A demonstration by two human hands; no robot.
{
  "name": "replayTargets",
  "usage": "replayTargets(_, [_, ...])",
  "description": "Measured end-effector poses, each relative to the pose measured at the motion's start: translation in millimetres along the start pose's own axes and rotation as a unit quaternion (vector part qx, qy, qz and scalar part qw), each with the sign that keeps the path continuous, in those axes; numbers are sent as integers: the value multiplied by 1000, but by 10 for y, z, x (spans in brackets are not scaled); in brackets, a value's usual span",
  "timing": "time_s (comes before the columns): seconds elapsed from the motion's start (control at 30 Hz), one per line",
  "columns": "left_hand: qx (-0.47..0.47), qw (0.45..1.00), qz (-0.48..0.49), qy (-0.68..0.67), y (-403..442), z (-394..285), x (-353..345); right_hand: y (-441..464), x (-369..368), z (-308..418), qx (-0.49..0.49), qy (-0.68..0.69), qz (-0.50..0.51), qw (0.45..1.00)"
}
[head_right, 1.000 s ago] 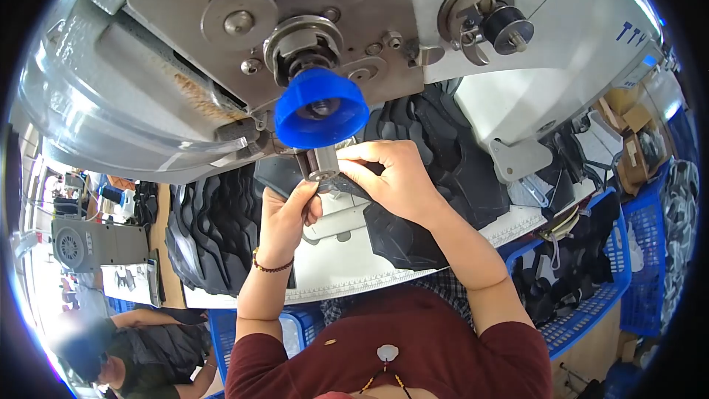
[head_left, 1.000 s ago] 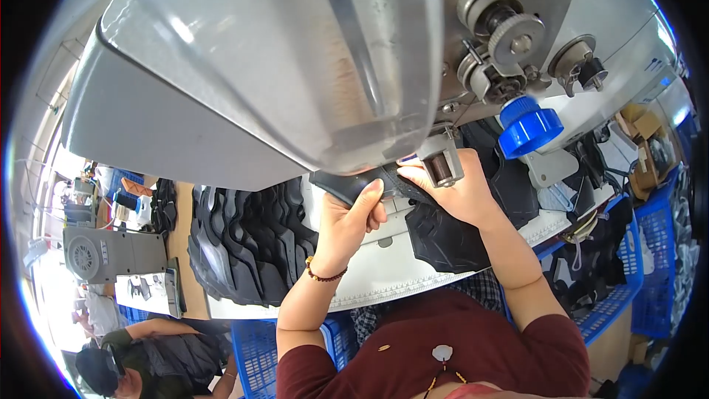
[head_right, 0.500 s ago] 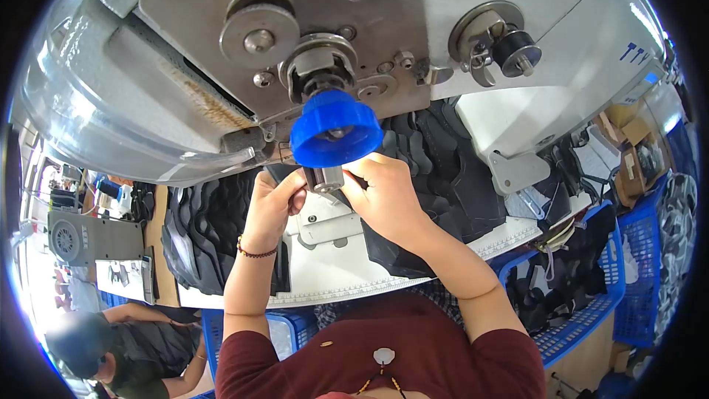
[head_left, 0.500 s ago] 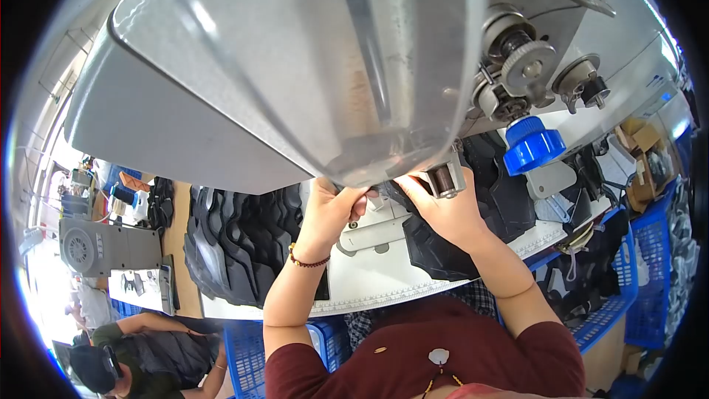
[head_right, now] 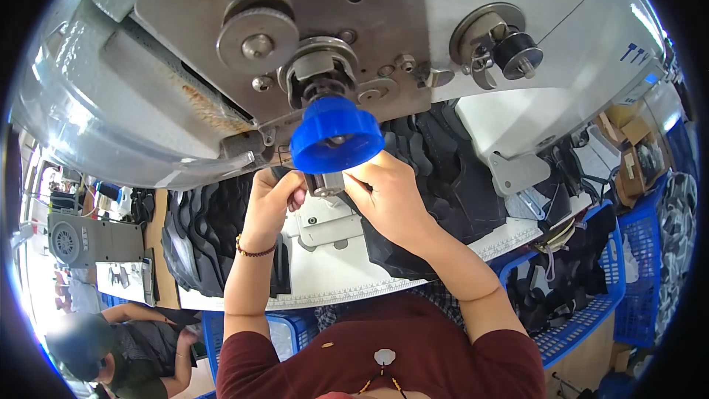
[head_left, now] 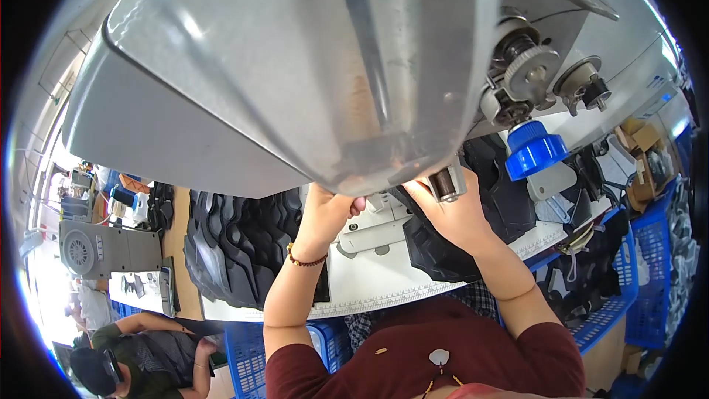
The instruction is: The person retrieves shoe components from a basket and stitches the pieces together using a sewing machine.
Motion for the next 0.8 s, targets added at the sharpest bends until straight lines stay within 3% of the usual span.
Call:
replayTargets(0.3, [34,999,10,25,63,112,96,47,67,119,48,-24,-23,998])
replayTargets(0.4, [37,998,-41,12,99,115,141,73,12,31,-9,17,-1,1000])
replayTargets(0.5, [35,999,-31,-14,160,102,150,117,-34,4,-9,-9,8,1000])
replayTargets(0.6, [-97,993,26,67,255,133,202,153,-31,-2,-11,4,10,1000])
replayTargets(0.8, [-16,1000,-9,-18,257,133,190,176,-54,18,-7,-19,16,1000])
Point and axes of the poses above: each hand's wrist, its own y-axis towards the middle knuckle, its own x-axis out of the back of the hand, z = x × y, the point moved 8 cm from there along y, towards the middle knuckle, and after that the axes turned 3 degrees about -x, right-handed, at the moved point
